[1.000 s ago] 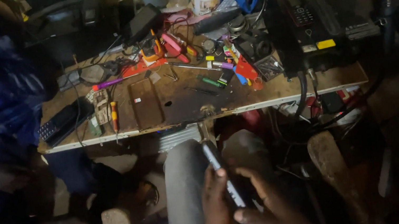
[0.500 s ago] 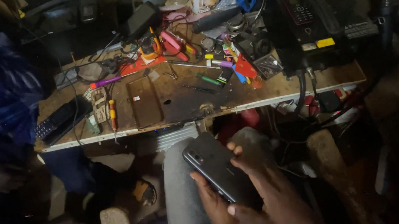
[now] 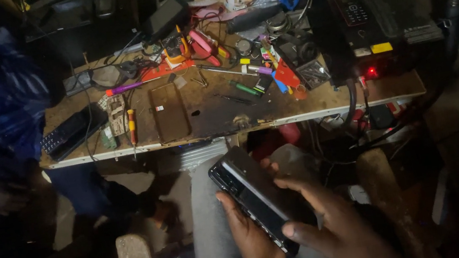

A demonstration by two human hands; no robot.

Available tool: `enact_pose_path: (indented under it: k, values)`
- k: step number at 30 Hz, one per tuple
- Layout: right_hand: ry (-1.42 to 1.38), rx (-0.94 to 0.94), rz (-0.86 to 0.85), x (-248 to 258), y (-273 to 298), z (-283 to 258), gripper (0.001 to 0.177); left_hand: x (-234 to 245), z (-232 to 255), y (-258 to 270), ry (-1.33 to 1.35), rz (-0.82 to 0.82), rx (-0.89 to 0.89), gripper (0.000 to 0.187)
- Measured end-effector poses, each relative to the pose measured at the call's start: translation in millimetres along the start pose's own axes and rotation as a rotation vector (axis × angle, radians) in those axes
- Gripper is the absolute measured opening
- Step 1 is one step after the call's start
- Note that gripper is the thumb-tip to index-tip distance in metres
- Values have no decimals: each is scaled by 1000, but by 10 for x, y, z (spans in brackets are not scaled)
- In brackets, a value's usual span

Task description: Disassembling a mobile phone to inspect or repair internal components on a cluttered workbench.

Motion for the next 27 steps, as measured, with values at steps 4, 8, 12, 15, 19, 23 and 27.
enact_pose_path:
  k: [4,8,12,15,19,23,27]
  values:
    - [-1,-56,-12,90,-11,99,74,-13,18,30,-40,126,42,100]
    - [-95,-279,-31,138,2,152,76,13,35,43,-104,106,7,98]
    - [-54,-354,19,265,3,462,72,69,32,27,-74,45,15,89]
    - [-192,-259,29,325,-97,666,74,26,85,27,10,212,106,93]
    - [-544,-304,163,365,-245,1110,77,147,102,-95,155,-33,132,89]
    - [-846,-67,-205,355,-669,600,95,331,196,-287,264,-259,73,95]
    - [-782,-58,-445,516,-1214,690,72,432,297,-418,183,-240,120,106]
Point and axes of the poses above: each hand's wrist, its own y-axis away from the middle knuckle, its own x-axis out of the back of the hand, z = x × y, the point moved 5 cm from there along -y, towards the middle knuckle, and after that the axes turned 3 degrees about -x, right-handed, at the moved point
